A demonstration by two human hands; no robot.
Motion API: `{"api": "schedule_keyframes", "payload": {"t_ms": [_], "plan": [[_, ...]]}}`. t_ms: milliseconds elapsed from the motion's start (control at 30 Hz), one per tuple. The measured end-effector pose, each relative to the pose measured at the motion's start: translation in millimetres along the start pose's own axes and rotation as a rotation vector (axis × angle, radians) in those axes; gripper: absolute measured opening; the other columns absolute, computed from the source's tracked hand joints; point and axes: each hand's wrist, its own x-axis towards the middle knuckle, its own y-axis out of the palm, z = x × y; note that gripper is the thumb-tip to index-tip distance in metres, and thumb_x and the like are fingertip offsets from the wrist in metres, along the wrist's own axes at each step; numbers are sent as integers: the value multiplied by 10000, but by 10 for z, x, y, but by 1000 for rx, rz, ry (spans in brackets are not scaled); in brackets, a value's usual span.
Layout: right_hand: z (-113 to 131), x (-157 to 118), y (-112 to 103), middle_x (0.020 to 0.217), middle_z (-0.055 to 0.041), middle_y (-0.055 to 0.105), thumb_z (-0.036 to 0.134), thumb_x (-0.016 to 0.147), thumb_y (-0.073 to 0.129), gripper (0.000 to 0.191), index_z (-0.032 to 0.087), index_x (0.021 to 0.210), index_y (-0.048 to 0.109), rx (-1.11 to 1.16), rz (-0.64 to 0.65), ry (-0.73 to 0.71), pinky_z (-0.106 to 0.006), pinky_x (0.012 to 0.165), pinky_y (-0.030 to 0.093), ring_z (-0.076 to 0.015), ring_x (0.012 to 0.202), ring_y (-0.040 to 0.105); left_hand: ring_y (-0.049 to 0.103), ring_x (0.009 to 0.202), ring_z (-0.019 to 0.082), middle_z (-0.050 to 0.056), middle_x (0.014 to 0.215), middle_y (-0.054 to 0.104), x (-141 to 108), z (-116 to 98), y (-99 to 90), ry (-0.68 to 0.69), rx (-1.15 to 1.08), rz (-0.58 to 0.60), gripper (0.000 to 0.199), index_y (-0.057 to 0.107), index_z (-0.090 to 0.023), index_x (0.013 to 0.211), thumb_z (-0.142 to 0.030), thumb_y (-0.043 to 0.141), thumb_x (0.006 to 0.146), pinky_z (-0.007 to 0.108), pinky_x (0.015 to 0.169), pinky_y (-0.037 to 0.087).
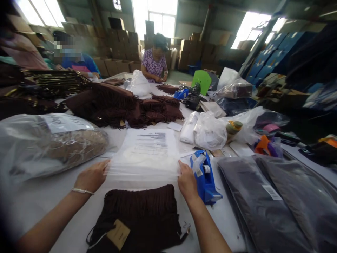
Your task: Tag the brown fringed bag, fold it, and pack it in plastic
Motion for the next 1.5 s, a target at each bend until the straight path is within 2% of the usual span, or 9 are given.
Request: {"api": "schedule_keyframes", "payload": {"t_ms": [133,300,500,700,867,1033,1167,1367,1500], "plan": [[-179,-124,311,973,-35,641,337,746,604,517,222,1239,502,891,-98,327,-336,716,555,-193,817,645,638,631,211,95,684,670,-76,133,212,-235,-386,125,325,647,-118,884,-369,440,884,283,539,479],[-112,-67,440,1007,-12,662,396,764,590,471,256,1206,505,1098,0,319,-362,853,541,-183,968,644,651,960,159,112,1104,677,94,37,490,-271,-962,280,294,590,-114,1120,-229,514,860,261,813,541],[35,-383,356,1127,-79,670,500,780,619,467,169,1108,640,976,290,265,-435,1067,355,-264,1155,548,657,954,233,88,943,730,-30,297,594,-365,-1229,318,356,705,-105,892,-328,792,629,313,902,513],[131,-701,492,1029,-87,712,570,796,562,565,121,1130,641,1226,285,704,-368,949,479,-262,1083,608,690,813,253,109,865,738,-639,331,631,-535,-1348,230,448,695,-108,951,-505,655,748,366,781,557],[169,-815,363,1165,-51,660,576,812,535,565,164,1192,609,923,261,518,-365,1056,371,-248,1197,522,656,977,236,83,1001,722,-1036,314,561,-631,-1446,178,332,690,-143,970,-413,660,781,311,906,506],[73,-1026,271,1111,-86,683,626,819,473,620,165,1215,594,898,432,515,-415,949,470,-296,1120,578,667,949,261,53,947,736,-1413,360,413,-667,-1319,267,373,714,-178,945,-503,609,796,335,864,532],[-74,-1223,305,1197,-97,638,647,818,444,635,148,1167,626,715,314,472,-411,1083,330,-293,1228,484,649,996,286,66,944,736,-1688,251,426,-692,-1254,193,369,709,-169,971,-473,634,777,360,898,523],[-237,-1567,347,1310,-58,556,706,787,398,705,187,1218,601,504,187,591,-384,1149,198,-267,1354,312,583,1127,233,28,986,729,-1951,69,618,-1069,-1379,-126,224,691,-202,956,-306,540,827,342,1017,439],[-270,-1710,273,1258,-36,598,696,795,374,680,236,1252,580,631,260,602,-404,1081,338,-282,1299,405,573,1133,293,40,951,734,-2131,180,695,-1063,-1384,-8,245,694,-211,904,-341,623,709,415,970,478]]}}
